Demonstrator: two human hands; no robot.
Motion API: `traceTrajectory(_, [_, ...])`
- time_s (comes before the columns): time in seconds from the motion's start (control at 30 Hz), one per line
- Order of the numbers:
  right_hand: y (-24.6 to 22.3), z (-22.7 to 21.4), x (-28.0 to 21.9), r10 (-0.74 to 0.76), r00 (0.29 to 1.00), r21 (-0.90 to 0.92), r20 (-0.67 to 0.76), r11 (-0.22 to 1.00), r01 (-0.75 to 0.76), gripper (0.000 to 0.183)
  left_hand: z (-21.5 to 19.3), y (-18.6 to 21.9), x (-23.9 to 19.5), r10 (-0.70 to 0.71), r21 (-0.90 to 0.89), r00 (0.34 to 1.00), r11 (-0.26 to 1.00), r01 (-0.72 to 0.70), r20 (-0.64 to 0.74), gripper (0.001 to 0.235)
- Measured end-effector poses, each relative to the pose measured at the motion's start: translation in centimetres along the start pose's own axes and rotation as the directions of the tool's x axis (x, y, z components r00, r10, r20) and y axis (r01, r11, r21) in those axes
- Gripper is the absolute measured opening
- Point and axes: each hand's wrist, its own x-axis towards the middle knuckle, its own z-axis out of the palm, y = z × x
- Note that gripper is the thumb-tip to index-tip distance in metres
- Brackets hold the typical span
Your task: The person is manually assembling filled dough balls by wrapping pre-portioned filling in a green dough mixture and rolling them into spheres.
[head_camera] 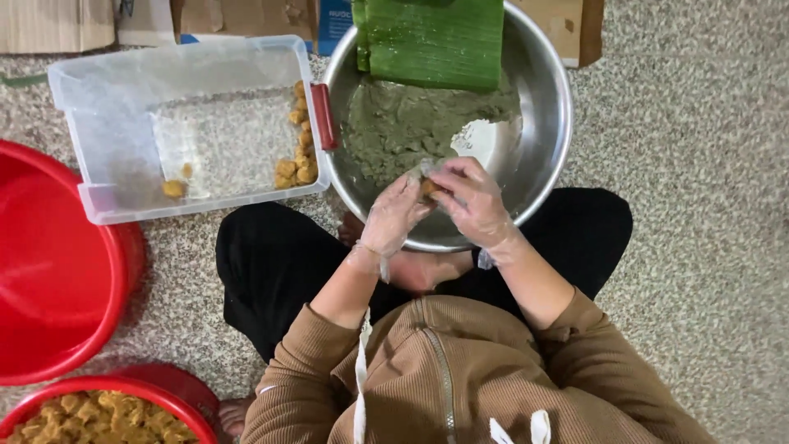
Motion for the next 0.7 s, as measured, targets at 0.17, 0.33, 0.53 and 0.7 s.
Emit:
traceTrajectory(0.17, [2.6, 1.0, -0.6, 0.171, 0.985, 0.253, 0.001, 0.953, -0.165, 0.078, -0.5, -0.3, 0.5, 0.1, -0.022, 0.981, 0.995, -0.098, 0.166, 0.052])
traceTrajectory(0.33, [1.1, 0.6, -0.4, 0.379, 0.884, 0.625, 0.273, 0.629, -0.463, 0.047, -1.0, -0.3, 0.5, 0.048, 0.029, 0.974, 0.998, -0.055, 0.223, 0.051])
traceTrajectory(0.53, [1.0, 0.8, 0.4, -0.024, 0.998, 0.392, -0.053, 0.919, 0.043, 0.032, -0.9, 0.2, 0.2, 0.106, 0.173, 0.986, 0.977, -0.127, 0.125, 0.046])
traceTrajectory(0.7, [2.0, 0.9, 0.3, -0.21, 0.976, -0.033, -0.065, 0.978, 0.208, 0.041, -0.7, 0.3, 0.3, 0.156, 0.245, 0.984, 0.954, -0.171, 0.08, 0.046])
